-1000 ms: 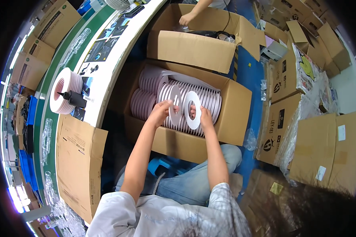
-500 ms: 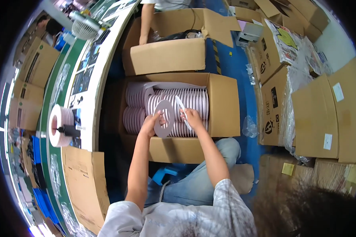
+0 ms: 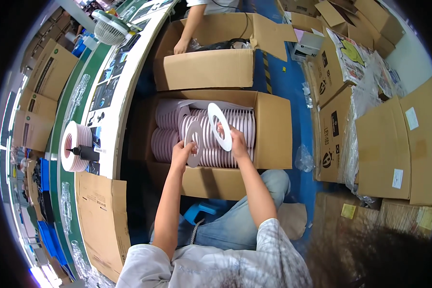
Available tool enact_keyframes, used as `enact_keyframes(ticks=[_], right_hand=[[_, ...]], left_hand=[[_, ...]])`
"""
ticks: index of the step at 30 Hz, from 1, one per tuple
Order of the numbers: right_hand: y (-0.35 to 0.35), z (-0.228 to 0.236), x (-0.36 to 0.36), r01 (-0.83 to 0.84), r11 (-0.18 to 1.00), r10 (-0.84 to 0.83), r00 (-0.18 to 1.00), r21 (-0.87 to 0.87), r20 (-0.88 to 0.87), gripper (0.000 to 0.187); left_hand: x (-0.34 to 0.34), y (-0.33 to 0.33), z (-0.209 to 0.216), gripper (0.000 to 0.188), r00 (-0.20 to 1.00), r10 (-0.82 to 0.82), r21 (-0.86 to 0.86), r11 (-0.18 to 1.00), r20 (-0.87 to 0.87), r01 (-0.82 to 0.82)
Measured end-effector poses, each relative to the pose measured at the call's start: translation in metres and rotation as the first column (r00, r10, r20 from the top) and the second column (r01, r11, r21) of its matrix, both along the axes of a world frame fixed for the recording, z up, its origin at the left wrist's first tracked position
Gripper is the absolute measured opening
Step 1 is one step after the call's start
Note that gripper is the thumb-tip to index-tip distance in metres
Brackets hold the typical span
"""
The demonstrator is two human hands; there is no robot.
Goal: Unpacking and sorting white ring-shaped components from a large box at a warehouse workstation.
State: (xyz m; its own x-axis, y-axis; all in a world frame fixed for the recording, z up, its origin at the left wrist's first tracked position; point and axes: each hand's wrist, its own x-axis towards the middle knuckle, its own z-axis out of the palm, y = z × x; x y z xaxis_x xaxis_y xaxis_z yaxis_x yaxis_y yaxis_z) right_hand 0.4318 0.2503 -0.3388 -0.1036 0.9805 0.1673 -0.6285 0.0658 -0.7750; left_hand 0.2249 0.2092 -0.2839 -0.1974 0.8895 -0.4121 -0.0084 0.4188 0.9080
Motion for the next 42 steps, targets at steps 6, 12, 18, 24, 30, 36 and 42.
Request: enact_keyframes(ticks=[6,12,18,24,30,36,42], right_hand=[[0.008,0.001,0.014,-0.065,0.985,0.09,0.983,-0.157,0.16,0.051],[-0.001,0.01,0.011,-0.029,0.965,0.127,0.922,-0.261,0.367,0.045],[-0.006,0.019,0.019,0.071,0.994,-0.067,0.997,0.084,-0.044,0.06],[0.003,0.007,0.019,0.222,0.944,-0.116,0.916,-0.246,0.383,0.032],[-0.001,0.008,0.011,0.237,0.965,-0.208,0.953,-0.114,0.222,0.027],[-0.004,0.015,0.013,0.373,0.925,-0.177,0.586,-0.069,0.791,0.014],[-0.008,0.013,0.007,0.263,0.938,-0.325,0.442,0.225,0.836,0.012]], left_hand=[[-0.001,-0.003,0.01,0.018,0.994,-0.053,0.061,0.996,-0.099,0.059],[-0.007,-0.016,0.007,0.019,0.999,-0.05,0.045,0.998,-0.021,0.051],[-0.013,-0.022,-0.001,0.017,0.999,-0.035,0.059,0.998,-0.012,0.035],[-0.009,-0.023,-0.005,0.017,0.999,-0.054,0.02,0.998,-0.008,0.054],[-0.008,-0.022,-0.01,0.02,0.999,-0.036,0.061,0.997,-0.005,0.036],[0.0,-0.01,-0.011,0.028,0.968,-0.072,0.037,0.996,-0.239,0.083],[0.024,0.012,0.01,0.031,0.737,-0.208,0.049,0.949,-0.643,0.311]])
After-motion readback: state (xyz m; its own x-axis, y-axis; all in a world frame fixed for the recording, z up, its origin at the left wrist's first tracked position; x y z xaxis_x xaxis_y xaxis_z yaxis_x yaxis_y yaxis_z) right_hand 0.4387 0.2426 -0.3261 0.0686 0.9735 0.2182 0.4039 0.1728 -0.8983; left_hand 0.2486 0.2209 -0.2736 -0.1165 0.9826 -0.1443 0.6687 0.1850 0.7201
